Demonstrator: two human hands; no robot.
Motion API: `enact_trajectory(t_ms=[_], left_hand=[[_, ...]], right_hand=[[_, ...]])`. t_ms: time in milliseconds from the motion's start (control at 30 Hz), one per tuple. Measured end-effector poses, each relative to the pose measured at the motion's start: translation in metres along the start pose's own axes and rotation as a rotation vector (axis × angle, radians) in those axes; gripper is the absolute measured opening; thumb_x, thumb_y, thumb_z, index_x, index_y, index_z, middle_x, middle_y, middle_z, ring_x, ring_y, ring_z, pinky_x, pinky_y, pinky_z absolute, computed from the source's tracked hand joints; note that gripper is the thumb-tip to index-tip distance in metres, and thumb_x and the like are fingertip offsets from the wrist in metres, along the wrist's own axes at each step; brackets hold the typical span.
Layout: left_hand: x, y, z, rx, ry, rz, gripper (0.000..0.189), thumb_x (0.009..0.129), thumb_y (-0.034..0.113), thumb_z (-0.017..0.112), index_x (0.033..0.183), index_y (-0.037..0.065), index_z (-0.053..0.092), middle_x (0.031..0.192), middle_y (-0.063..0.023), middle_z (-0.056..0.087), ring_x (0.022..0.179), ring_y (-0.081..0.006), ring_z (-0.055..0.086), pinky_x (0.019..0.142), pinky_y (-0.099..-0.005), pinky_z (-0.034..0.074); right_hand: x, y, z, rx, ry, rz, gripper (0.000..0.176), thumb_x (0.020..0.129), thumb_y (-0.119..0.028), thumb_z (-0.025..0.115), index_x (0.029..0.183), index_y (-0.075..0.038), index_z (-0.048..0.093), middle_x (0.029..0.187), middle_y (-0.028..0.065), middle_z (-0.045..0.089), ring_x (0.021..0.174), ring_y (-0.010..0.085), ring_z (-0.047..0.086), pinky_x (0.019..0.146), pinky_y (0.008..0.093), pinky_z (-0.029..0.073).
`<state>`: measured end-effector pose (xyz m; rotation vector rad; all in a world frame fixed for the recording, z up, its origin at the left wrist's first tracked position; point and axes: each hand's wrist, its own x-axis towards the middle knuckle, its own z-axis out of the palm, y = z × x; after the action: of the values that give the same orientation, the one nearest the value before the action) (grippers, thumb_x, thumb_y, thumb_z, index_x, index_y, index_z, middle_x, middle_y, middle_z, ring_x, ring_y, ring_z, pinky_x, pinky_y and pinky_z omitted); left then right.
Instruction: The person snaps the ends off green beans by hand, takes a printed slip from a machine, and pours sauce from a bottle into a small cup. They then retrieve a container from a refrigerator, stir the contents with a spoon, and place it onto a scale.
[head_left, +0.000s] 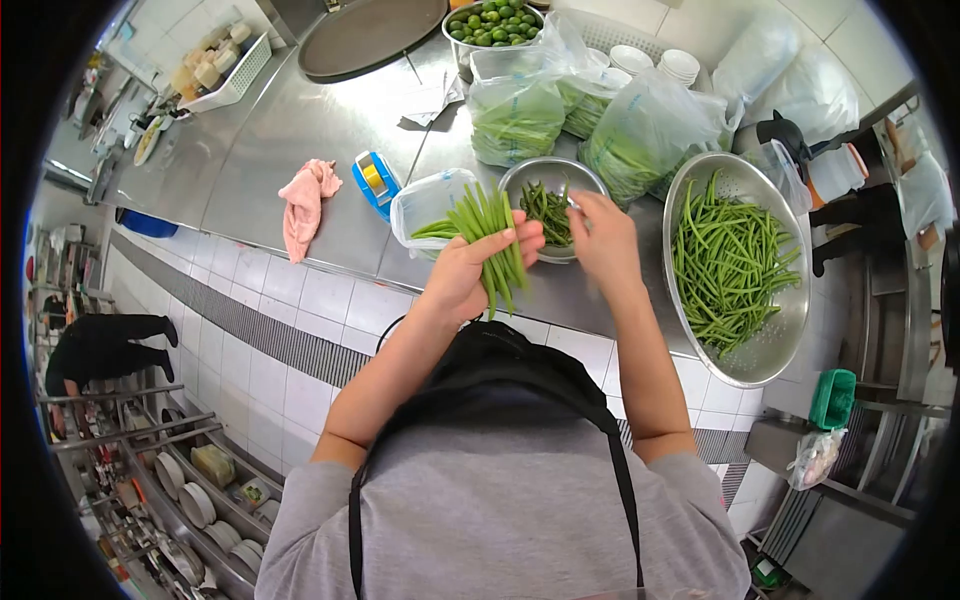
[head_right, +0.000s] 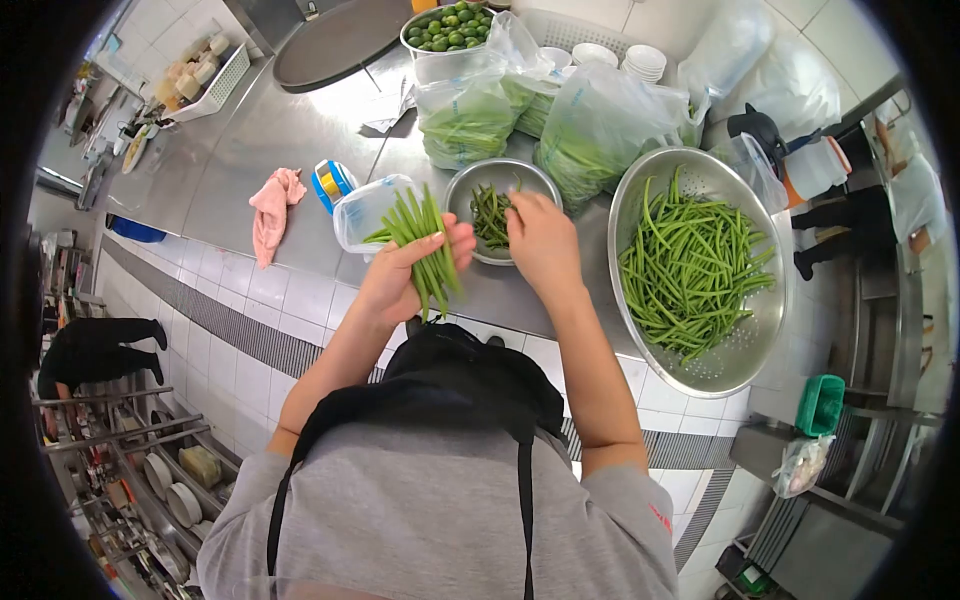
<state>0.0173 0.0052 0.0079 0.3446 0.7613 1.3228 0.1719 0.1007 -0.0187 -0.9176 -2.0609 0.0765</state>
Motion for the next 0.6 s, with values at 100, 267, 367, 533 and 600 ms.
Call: enact_trajectory(t_ms=[100, 267, 367, 533, 600], left_hand=[[0.003, 0.001, 0.004, -0.072, 0.051, 0.145, 0.022, 0.083, 0.005, 0.051, 0.104, 0.002, 0.046, 0.108, -0.0173, 0.054, 0.103, -0.0254, 0.051, 0.082, -0.0347, 0.044], [0.004, 0.005, 0.011, -0.101, 0.062, 0.193, 0.02, 0.083, 0.005, 0.05, 0.103, 0.003, 0.046, 0.109, -0.0178, 0.053, 0.104, -0.0267, 0.051, 0.082, -0.0351, 0.044], [0.005, 0.004, 0.008, -0.077, 0.036, 0.214, 0.018, 0.083, 0.005, 0.049, 0.101, 0.005, 0.047, 0.111, -0.0179, 0.052, 0.105, -0.0273, 0.05, 0.083, -0.036, 0.043], [0.009, 0.001, 0.015, 0.001, 0.005, 0.274, 0.013, 0.083, 0.003, 0.049, 0.095, 0.007, 0.048, 0.111, -0.0175, 0.051, 0.103, -0.0259, 0.051, 0.085, -0.0366, 0.043], [0.014, -0.012, 0.017, 0.028, 0.074, 0.353, 0.011, 0.083, 0.002, 0.05, 0.091, 0.008, 0.048, 0.11, -0.0165, 0.052, 0.1, -0.0238, 0.052, 0.085, -0.0356, 0.043]], right_hand=[[0.002, -0.027, -0.037, 0.449, -0.241, 0.426, 0.014, 0.075, -0.006, 0.055, 0.086, -0.002, 0.061, 0.077, 0.0113, 0.059, 0.061, 0.0261, 0.055, 0.056, 0.0308, 0.044], [-0.011, -0.032, -0.052, 0.536, -0.412, 0.207, 0.013, 0.076, -0.002, 0.052, 0.085, 0.002, 0.06, 0.074, 0.0082, 0.058, 0.058, 0.0123, 0.051, 0.052, 0.0226, 0.04], [-0.013, -0.031, -0.052, 0.564, -0.429, 0.273, 0.011, 0.075, -0.002, 0.052, 0.081, 0.002, 0.06, 0.07, 0.0073, 0.057, 0.056, 0.0112, 0.051, 0.051, 0.0225, 0.04], [-0.009, -0.028, -0.027, 0.422, -0.187, 0.406, 0.008, 0.072, -0.002, 0.055, 0.075, 0.002, 0.06, 0.064, 0.0062, 0.056, 0.052, 0.0101, 0.05, 0.049, 0.0224, 0.039], [-0.005, -0.02, -0.008, 0.403, 0.046, 0.44, 0.006, 0.068, -0.005, 0.057, 0.071, -0.001, 0.06, 0.06, 0.0091, 0.054, 0.05, 0.0183, 0.052, 0.049, 0.0271, 0.041]])
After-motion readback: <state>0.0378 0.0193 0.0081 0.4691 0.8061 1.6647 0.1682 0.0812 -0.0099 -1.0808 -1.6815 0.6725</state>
